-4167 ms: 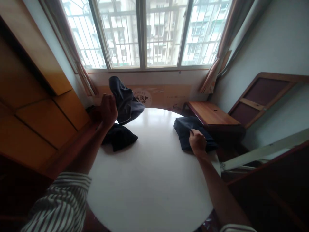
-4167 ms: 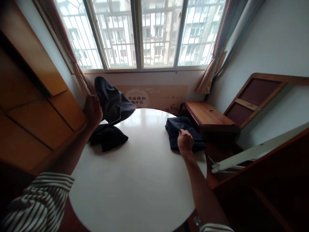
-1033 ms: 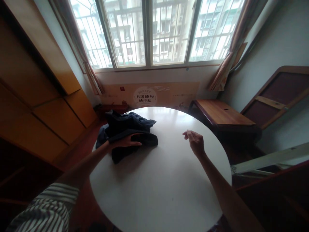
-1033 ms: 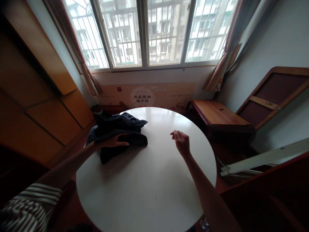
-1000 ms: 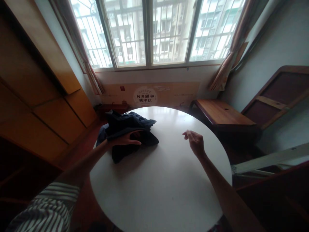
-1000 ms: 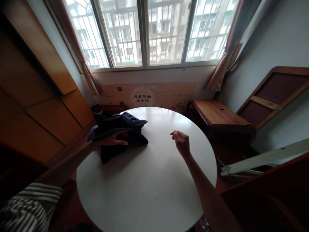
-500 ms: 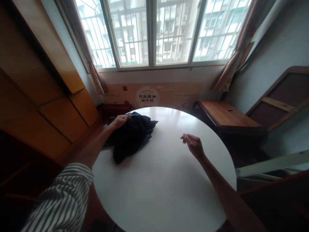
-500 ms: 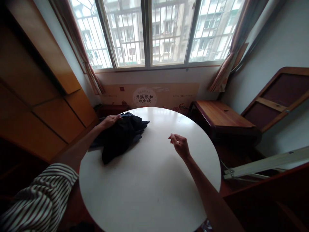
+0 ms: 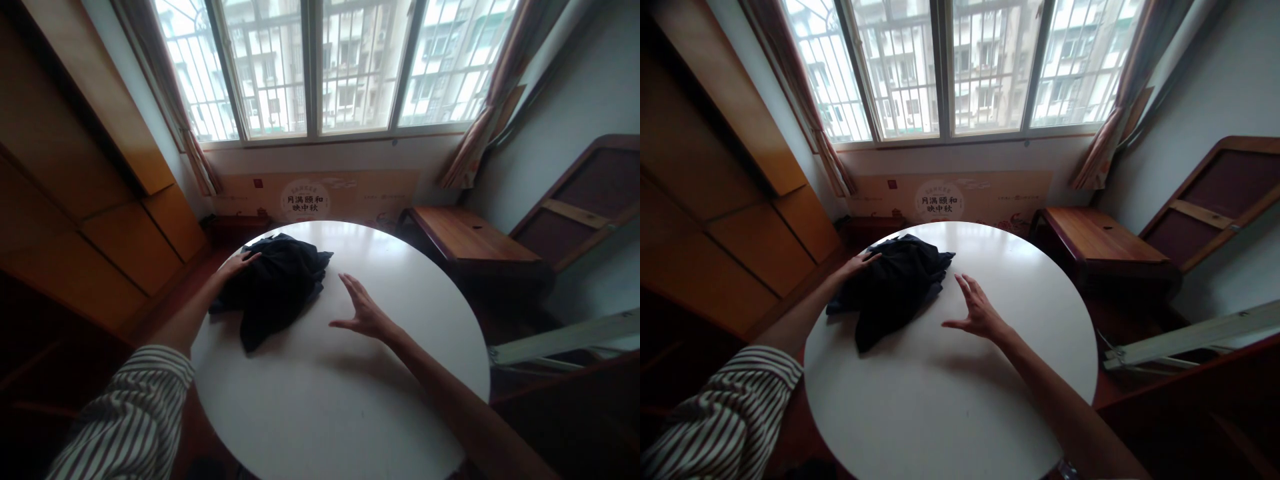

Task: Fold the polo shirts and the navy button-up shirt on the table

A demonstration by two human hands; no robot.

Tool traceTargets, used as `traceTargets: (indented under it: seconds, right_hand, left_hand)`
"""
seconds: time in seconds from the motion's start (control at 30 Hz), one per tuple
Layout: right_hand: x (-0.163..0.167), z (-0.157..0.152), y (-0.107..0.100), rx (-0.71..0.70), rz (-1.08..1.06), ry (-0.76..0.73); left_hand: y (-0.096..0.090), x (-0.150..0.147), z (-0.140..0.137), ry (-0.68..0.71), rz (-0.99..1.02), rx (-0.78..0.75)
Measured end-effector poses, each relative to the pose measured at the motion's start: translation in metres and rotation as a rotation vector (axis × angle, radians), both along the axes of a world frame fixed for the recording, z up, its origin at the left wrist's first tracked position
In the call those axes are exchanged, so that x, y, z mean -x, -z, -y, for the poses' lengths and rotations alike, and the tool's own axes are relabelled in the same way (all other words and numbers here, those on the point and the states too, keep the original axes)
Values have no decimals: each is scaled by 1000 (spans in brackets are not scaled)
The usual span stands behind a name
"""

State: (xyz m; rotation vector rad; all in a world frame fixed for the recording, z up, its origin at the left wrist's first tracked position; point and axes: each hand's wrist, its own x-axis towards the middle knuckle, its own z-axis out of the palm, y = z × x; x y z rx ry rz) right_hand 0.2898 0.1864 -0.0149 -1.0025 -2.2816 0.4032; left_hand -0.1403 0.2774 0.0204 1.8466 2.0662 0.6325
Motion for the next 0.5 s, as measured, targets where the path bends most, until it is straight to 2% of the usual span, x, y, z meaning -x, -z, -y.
traceTargets:
  seconds: [0.13,0.23,0.33,0.5]
  right_hand:
    - [17,10,-4,-64,216,48]
    - [18,15,-4,-70,270,57]
    - [18,16,6,-21,186,26]
    - [32,22,19,-81,-117,22]
  left_hand:
    - [12,-37,26,223,140,-14]
    - [21,-63,40,332,278,-62]
    - [23,-78,46,359,410,-137]
    - [29,-104,54,314,714,-185]
